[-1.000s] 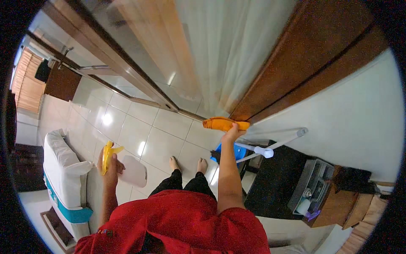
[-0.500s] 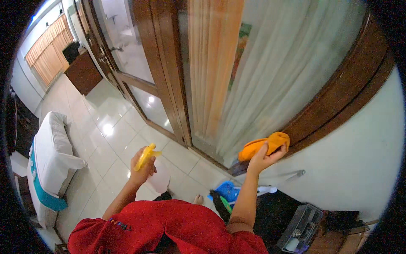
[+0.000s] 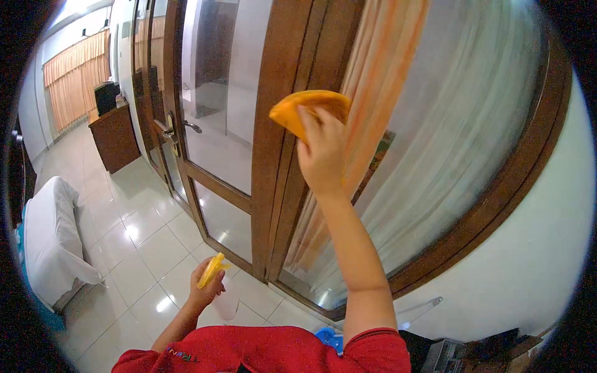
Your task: The person sweeps the tiled floor with a broom and dustpan, then sprays a glass door with a yellow spray bottle and wipes it with an orange cloth. They clean the glass panels and wooden frame of the door systematically.
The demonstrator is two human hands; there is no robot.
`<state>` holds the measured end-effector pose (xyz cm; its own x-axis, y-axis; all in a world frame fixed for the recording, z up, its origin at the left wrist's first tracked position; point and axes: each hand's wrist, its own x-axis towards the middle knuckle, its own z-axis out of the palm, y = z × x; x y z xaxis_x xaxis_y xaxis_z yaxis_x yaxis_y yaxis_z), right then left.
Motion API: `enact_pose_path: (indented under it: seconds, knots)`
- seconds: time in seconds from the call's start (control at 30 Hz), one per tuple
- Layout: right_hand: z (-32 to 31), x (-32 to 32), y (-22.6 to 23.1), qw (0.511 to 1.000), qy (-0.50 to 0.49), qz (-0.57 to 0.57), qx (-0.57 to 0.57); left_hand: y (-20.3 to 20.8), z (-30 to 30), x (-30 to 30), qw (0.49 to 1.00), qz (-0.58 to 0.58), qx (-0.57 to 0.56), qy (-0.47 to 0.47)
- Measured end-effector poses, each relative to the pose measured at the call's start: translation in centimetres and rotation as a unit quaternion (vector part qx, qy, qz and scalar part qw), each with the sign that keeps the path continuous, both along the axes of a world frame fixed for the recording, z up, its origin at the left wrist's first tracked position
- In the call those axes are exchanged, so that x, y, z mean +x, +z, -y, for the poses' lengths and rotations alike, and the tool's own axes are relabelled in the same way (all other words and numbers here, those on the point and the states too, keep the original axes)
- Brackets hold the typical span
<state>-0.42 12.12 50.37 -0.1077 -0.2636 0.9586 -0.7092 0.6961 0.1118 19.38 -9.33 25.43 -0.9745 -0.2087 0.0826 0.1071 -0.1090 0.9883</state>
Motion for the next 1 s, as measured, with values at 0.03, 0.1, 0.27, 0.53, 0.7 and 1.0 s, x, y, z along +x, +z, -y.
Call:
enact_pose_path:
  seconds: [0.03, 0.1, 0.27, 0.53, 0.7, 1.0]
  knots:
    - [1.5, -1.4, -0.4, 0.998, -0.043, 0.004, 0.054, 0.0, 0.7, -0.2, 1.000, 0.004, 0.001, 0.005]
    - [3.6, -6.4, -3.5, 0.980, -0.124, 0.014, 0.155, -0.3, 2.3, -0.6, 1.000, -0.004, 0.002, 0.012]
    - [4.7, -9.9, -7.5, 0.927, -0.138, -0.019, 0.347, -1.6, 6.8, -0.8, 0.999, -0.011, 0.025, 0.030]
    - [8.2, -9.8, 9.2, 0.943, -0.274, -0.146, 0.122, -2.8, 10.8, -2.4, 0.999, -0.012, 0.005, 0.036]
    - [8.7, -12.9, 3.6, 0.920, -0.191, -0.126, 0.319, -3.2, 12.7, -2.7, 0.998, -0.018, 0.034, 0.049]
    - [6.7, -12.1, 21.5, 0.897, -0.359, -0.233, 0.107, -3.1, 14.1, -3.8, 0.997, -0.014, 0.054, 0.049]
